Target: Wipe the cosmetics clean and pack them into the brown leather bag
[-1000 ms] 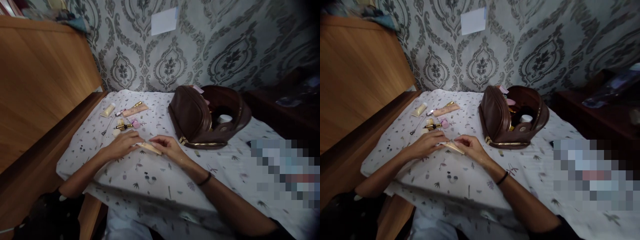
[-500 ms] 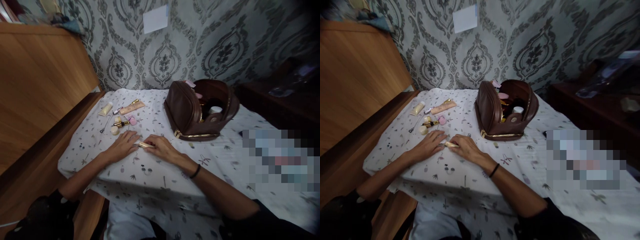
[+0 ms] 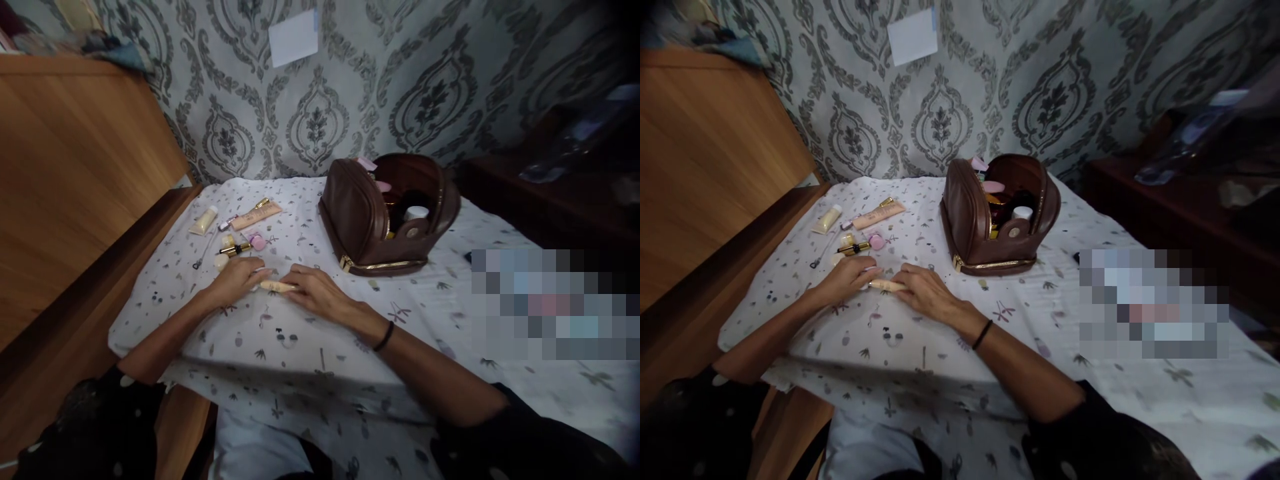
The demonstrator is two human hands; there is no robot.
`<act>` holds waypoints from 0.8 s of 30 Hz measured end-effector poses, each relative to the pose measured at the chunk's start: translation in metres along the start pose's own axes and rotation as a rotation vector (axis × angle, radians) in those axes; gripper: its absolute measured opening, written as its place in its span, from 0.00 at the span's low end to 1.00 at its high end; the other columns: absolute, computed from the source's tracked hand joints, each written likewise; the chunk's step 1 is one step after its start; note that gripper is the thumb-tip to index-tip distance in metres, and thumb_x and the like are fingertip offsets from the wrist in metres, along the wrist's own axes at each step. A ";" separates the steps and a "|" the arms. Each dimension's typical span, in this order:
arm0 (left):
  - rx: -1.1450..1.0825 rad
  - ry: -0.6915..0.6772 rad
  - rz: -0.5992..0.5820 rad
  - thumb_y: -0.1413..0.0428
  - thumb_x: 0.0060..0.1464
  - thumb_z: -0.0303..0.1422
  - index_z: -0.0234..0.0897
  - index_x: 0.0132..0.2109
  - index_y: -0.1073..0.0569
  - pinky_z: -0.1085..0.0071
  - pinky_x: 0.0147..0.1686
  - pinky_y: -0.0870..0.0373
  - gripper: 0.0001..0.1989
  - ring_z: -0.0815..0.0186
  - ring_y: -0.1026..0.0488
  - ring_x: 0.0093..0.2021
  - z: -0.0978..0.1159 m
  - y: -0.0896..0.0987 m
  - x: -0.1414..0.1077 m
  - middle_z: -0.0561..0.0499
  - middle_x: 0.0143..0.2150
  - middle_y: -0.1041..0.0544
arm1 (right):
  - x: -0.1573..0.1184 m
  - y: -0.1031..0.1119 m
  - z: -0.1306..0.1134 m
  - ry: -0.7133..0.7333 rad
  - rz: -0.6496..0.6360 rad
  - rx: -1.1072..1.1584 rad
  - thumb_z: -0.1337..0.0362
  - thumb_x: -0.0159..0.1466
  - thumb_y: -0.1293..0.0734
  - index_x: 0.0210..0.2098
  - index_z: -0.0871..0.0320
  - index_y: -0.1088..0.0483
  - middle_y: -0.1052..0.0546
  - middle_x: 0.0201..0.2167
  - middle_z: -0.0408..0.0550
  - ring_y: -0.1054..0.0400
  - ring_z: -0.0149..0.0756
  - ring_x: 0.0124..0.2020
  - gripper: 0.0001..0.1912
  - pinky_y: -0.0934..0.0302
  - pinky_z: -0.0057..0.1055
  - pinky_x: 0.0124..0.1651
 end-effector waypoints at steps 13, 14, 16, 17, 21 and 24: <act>-1.220 0.567 0.204 0.46 0.59 0.44 0.36 0.43 0.26 0.76 0.19 0.38 0.15 0.70 0.31 0.21 -0.014 -0.008 0.042 0.54 0.24 0.29 | 0.000 0.014 0.011 -0.018 0.246 0.203 0.65 0.65 0.33 0.40 0.59 0.28 0.29 0.34 0.47 0.35 0.34 0.36 0.05 0.43 0.28 0.40; -1.329 0.565 0.286 0.46 0.60 0.44 0.37 0.43 0.27 0.76 0.21 0.34 0.15 0.69 0.28 0.24 -0.011 -0.007 0.044 0.53 0.26 0.27 | 0.000 0.015 0.014 -0.060 0.267 0.282 0.65 0.63 0.32 0.39 0.60 0.28 0.29 0.32 0.45 0.36 0.33 0.34 0.06 0.44 0.27 0.38; -1.477 0.514 0.413 0.49 0.63 0.46 0.39 0.45 0.28 0.74 0.29 0.27 0.16 0.67 0.24 0.32 -0.003 -0.005 0.046 0.52 0.32 0.23 | 0.001 0.014 0.022 -0.138 0.303 0.457 0.63 0.63 0.32 0.39 0.60 0.28 0.31 0.28 0.41 0.38 0.30 0.31 0.07 0.46 0.25 0.34; -1.519 0.469 0.441 0.51 0.64 0.48 0.40 0.46 0.28 0.71 0.33 0.25 0.17 0.66 0.22 0.37 0.004 -0.005 0.047 0.51 0.36 0.21 | 0.002 0.013 0.024 -0.157 0.310 0.547 0.61 0.63 0.32 0.39 0.60 0.28 0.31 0.26 0.39 0.40 0.29 0.29 0.09 0.47 0.25 0.33; -1.565 0.308 0.441 0.53 0.62 0.54 0.42 0.47 0.27 0.66 0.41 0.23 0.23 0.63 0.22 0.45 0.030 -0.003 0.048 0.51 0.43 0.20 | 0.006 0.004 0.028 -0.160 0.279 0.752 0.55 0.61 0.31 0.38 0.59 0.28 0.32 0.24 0.38 0.41 0.27 0.27 0.13 0.48 0.23 0.31; -1.551 0.298 0.530 0.47 0.57 0.56 0.40 0.43 0.26 0.69 0.37 0.23 0.24 0.64 0.22 0.40 0.033 -0.001 0.047 0.52 0.39 0.19 | 0.008 -0.003 0.029 -0.167 0.235 0.823 0.55 0.61 0.31 0.38 0.60 0.29 0.32 0.24 0.37 0.42 0.27 0.26 0.14 0.49 0.23 0.30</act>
Point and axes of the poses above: each hand's wrist, its own x-axis towards the middle knuckle, its own y-axis out of the back of the hand, z = x × y, the point moved 6 cm from there along x, towards the middle knuckle
